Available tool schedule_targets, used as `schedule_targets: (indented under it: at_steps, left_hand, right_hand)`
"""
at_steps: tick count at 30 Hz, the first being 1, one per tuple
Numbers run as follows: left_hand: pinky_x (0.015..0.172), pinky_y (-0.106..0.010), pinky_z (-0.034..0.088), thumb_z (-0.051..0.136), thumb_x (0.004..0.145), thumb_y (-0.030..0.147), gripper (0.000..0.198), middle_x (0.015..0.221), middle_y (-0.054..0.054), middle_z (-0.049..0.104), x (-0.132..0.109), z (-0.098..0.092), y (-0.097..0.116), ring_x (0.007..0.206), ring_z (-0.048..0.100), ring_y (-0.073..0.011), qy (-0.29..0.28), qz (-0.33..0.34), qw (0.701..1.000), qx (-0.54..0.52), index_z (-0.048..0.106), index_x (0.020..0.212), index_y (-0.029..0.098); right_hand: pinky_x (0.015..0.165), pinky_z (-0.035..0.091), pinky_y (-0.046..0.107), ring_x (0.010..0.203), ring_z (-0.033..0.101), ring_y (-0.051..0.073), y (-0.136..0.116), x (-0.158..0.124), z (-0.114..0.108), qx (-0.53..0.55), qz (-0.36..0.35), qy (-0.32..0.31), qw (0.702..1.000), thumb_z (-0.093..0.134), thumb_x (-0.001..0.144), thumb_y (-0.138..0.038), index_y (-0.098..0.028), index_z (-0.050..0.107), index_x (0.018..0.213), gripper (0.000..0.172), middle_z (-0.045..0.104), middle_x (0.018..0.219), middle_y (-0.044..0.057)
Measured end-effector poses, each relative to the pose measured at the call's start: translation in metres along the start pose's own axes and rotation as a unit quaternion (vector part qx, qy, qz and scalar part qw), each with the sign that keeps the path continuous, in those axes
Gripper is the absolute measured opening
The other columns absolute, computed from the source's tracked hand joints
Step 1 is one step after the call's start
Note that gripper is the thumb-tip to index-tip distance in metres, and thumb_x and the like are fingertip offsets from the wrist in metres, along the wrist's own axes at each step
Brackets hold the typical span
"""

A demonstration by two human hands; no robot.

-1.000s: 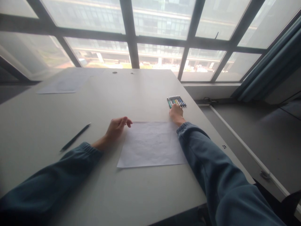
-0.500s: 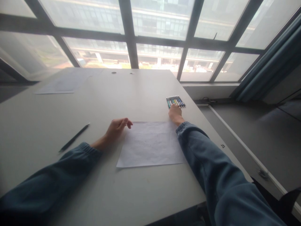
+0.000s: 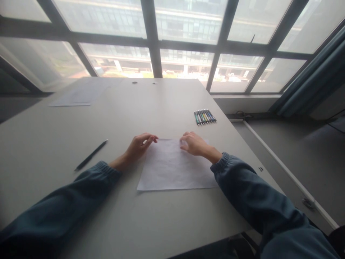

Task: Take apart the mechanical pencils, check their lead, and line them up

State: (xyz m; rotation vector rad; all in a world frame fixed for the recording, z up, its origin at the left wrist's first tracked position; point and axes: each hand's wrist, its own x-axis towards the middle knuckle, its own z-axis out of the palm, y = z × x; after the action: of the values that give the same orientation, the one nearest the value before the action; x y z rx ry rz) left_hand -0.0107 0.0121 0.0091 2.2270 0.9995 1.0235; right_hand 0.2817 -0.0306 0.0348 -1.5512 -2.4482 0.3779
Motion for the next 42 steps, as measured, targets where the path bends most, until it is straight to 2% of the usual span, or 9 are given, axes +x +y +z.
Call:
schedule_targets:
  at_steps: [5,9,13,16,21,31,35,40,42]
  left_hand:
    - [0.079,-0.03,0.051,0.049,0.1,0.044,0.039,0.09,-0.006,0.077,0.001,0.001,-0.002,0.088,0.069,-0.0198,-0.013,-0.011,1.0,0.008,0.074,0.082,0.019]
    - [0.077,-0.029,0.051,0.049,0.099,0.04,0.036,0.086,-0.005,0.075,0.0,0.002,-0.005,0.086,0.068,-0.0189,-0.034,-0.009,0.999,0.02,0.074,0.085,0.019]
    - [0.074,-0.029,0.049,0.051,0.098,0.037,0.032,0.081,-0.004,0.073,0.0,0.002,-0.007,0.077,0.064,-0.0171,-0.056,-0.004,0.997,0.058,0.075,0.088,0.019]
    - [0.074,-0.029,0.048,0.052,0.098,0.036,0.03,0.081,-0.004,0.071,0.0,0.003,-0.008,0.074,0.06,-0.0164,-0.066,0.006,0.995,0.079,0.076,0.091,0.019]
    - [0.077,-0.03,0.048,0.052,0.098,0.035,0.03,0.082,-0.004,0.071,0.001,0.004,-0.008,0.073,0.059,-0.0167,-0.071,-0.006,0.995,0.072,0.077,0.092,0.02]
    - [0.085,-0.032,0.053,0.06,0.092,0.028,0.02,0.093,-0.006,0.075,0.001,0.001,-0.005,0.085,0.066,-0.018,-0.09,-0.017,0.995,0.044,0.076,0.1,0.02]
    - [0.077,-0.028,0.056,0.065,0.087,0.031,0.025,0.104,-0.007,0.076,0.012,-0.025,-0.013,0.083,0.07,-0.0169,-0.091,-0.098,0.991,0.005,0.074,0.107,0.018]
    - [0.063,-0.026,0.052,0.083,0.068,0.034,0.027,0.082,-0.005,0.076,0.024,-0.102,-0.036,0.064,0.067,-0.0171,-0.126,-0.206,0.956,0.167,0.077,0.09,0.019]
    - [0.062,-0.026,0.05,0.086,0.061,0.035,0.029,0.078,-0.004,0.076,0.025,-0.134,-0.048,0.06,0.064,-0.0167,-0.105,-0.241,0.939,0.22,0.077,0.085,0.021]
  right_hand:
    - [0.109,0.043,0.047,0.133,0.049,0.033,-0.023,-0.003,0.021,-0.029,-0.04,-0.003,0.999,0.06,0.095,-0.028,-0.019,0.062,0.135,0.041,0.053,0.146,0.016]
    - [0.109,0.041,0.05,0.137,0.043,0.034,-0.035,0.004,0.029,-0.042,-0.053,0.005,0.998,0.056,0.097,-0.029,-0.021,0.059,0.137,0.041,0.046,0.152,0.016]
    - [0.105,0.044,0.052,0.131,0.046,0.034,-0.045,0.007,0.037,-0.048,-0.057,0.017,0.997,0.052,0.097,-0.022,-0.018,0.059,0.136,0.039,0.051,0.146,0.017]
    - [0.105,0.044,0.05,0.129,0.047,0.031,-0.046,0.007,0.045,-0.03,-0.056,0.068,0.996,0.047,0.096,-0.012,-0.018,0.06,0.134,0.04,0.055,0.141,0.016]
    - [0.105,0.046,0.042,0.121,0.053,0.025,-0.036,0.01,0.053,0.043,-0.084,0.128,0.987,0.044,0.091,0.0,-0.018,0.072,0.115,0.041,0.065,0.126,0.013]
    - [0.101,0.049,0.042,0.111,0.057,0.027,-0.032,0.011,0.058,0.063,-0.102,0.145,0.982,0.049,0.093,-0.009,-0.019,0.075,0.107,0.031,0.068,0.115,0.012]
    - [0.098,0.049,0.044,0.108,0.058,0.027,-0.033,0.011,0.058,0.069,-0.104,0.139,0.982,0.049,0.094,-0.011,-0.019,0.074,0.105,0.028,0.069,0.112,0.012]
    - [0.098,0.049,0.043,0.107,0.059,0.027,-0.032,0.011,0.059,0.068,-0.109,0.141,0.982,0.052,0.094,-0.014,-0.021,0.073,0.106,0.025,0.069,0.113,0.01]
    - [0.098,0.049,0.043,0.107,0.059,0.028,-0.033,0.01,0.059,0.065,-0.109,0.144,0.981,0.053,0.093,-0.015,-0.022,0.073,0.104,0.024,0.069,0.112,0.01]
